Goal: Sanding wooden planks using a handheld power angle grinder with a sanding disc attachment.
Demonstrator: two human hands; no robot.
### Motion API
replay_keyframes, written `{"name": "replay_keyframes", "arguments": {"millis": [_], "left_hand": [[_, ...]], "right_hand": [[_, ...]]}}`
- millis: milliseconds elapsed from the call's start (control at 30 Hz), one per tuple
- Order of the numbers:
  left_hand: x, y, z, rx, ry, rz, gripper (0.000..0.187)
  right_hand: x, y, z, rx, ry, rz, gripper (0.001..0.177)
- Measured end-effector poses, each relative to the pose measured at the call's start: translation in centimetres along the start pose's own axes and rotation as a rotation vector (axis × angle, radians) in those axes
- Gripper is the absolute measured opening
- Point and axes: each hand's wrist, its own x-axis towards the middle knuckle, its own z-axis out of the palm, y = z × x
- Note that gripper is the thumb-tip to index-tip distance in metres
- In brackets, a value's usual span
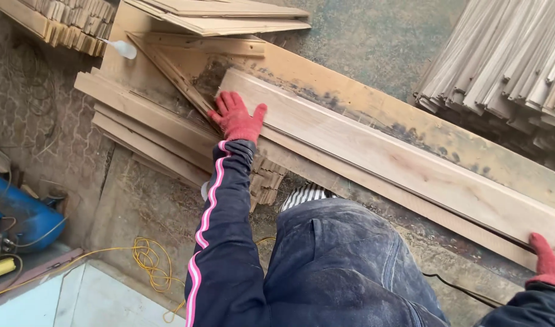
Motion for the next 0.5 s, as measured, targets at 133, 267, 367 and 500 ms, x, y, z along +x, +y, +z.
{"name": "replay_keyframes", "arguments": {"millis": [133, 267, 367, 500], "left_hand": [[4.8, -4.2, -0.4, 0.022, -0.079, -0.002, 0.104], [9.3, -8.4, 0.5, 0.015, -0.036, 0.112, 0.105], [10.1, -10.0, -1.0, -0.187, 0.010, 0.074, 0.101], [9.3, -10.0, -3.5, -0.178, -0.017, 0.004, 0.113]], "right_hand": [[-4.2, -12.4, 1.5, -0.534, 0.030, 0.018, 0.073], [-7.3, -18.8, 3.3, -0.598, 0.113, -0.019, 0.070], [-7.8, -19.4, 3.4, -0.598, 0.171, -0.054, 0.058], [-7.5, -18.8, 3.9, -0.486, 0.159, -0.081, 0.063]]}}
